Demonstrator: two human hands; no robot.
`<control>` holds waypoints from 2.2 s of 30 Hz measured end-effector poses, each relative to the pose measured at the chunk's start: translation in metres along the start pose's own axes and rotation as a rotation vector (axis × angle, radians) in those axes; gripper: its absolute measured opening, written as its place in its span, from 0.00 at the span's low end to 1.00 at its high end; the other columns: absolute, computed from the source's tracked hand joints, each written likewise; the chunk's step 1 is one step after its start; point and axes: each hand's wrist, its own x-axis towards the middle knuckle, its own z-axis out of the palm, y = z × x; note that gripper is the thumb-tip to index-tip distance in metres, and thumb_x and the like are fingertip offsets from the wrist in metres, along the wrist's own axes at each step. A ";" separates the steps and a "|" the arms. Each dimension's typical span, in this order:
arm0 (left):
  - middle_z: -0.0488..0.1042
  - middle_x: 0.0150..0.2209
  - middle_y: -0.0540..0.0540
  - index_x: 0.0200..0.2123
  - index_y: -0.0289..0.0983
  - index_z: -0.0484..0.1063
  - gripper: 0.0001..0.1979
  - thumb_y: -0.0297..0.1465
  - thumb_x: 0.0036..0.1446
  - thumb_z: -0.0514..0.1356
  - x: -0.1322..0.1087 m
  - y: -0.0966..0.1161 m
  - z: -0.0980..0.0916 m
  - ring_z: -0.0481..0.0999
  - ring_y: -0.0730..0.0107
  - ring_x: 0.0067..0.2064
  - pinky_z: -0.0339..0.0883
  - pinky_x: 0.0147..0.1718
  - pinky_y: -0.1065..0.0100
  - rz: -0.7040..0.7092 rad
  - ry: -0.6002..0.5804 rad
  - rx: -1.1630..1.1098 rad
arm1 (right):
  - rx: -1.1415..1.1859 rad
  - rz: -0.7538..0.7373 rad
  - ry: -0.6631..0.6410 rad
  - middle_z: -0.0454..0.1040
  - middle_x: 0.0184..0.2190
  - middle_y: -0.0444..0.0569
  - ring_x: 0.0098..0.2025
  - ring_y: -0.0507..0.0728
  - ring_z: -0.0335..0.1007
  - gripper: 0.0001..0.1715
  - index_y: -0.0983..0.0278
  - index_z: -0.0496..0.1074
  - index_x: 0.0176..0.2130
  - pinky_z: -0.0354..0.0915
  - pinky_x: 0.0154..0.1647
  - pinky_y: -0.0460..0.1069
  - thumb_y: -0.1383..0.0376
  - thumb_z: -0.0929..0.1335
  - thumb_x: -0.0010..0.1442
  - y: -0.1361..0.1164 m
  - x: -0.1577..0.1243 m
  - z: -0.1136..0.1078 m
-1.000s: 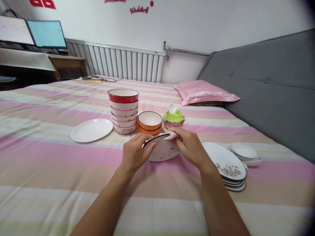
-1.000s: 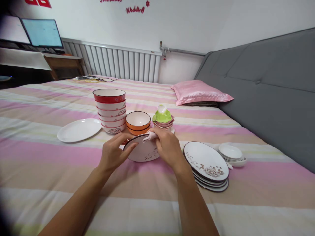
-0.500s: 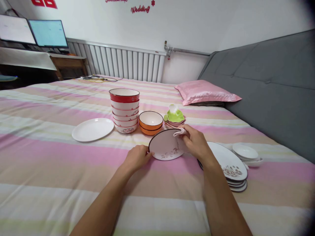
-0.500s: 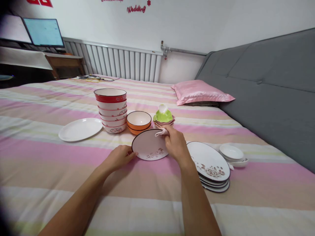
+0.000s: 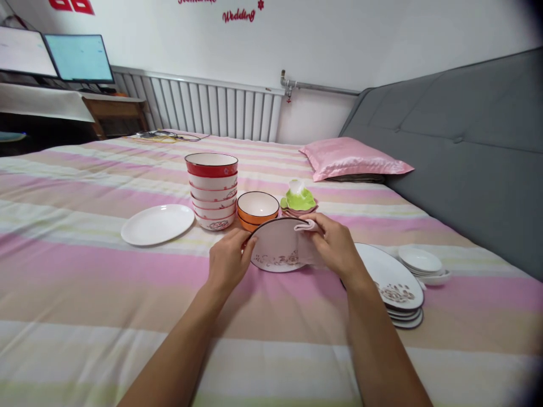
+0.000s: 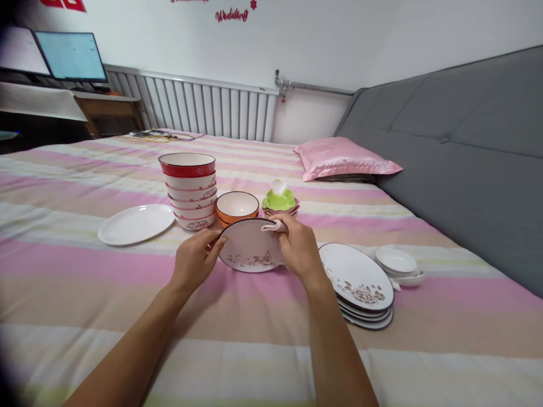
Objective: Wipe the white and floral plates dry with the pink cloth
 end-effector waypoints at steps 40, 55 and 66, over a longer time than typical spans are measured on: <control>0.76 0.26 0.44 0.25 0.36 0.72 0.09 0.34 0.51 0.56 0.001 -0.006 -0.003 0.74 0.62 0.30 0.57 0.24 0.69 -0.315 -0.649 -0.066 | 0.167 0.150 -0.136 0.77 0.40 0.46 0.42 0.58 0.72 0.23 0.58 0.73 0.44 0.66 0.42 0.50 0.72 0.65 0.47 0.023 -0.001 0.018; 0.76 0.28 0.50 0.38 0.40 0.73 0.10 0.35 0.57 0.54 0.002 -0.010 -0.001 0.73 0.67 0.30 0.55 0.27 0.70 -0.175 -0.005 0.059 | 0.103 0.124 -0.086 0.78 0.37 0.46 0.42 0.59 0.73 0.24 0.59 0.71 0.44 0.66 0.42 0.51 0.75 0.61 0.49 0.008 0.001 0.017; 0.80 0.38 0.47 0.48 0.40 0.73 0.14 0.33 0.61 0.55 0.000 -0.012 0.000 0.77 0.69 0.35 0.66 0.33 0.71 0.185 0.353 0.011 | 0.045 0.112 -0.076 0.78 0.38 0.45 0.42 0.58 0.72 0.22 0.60 0.72 0.41 0.63 0.39 0.48 0.76 0.61 0.48 -0.001 -0.001 0.012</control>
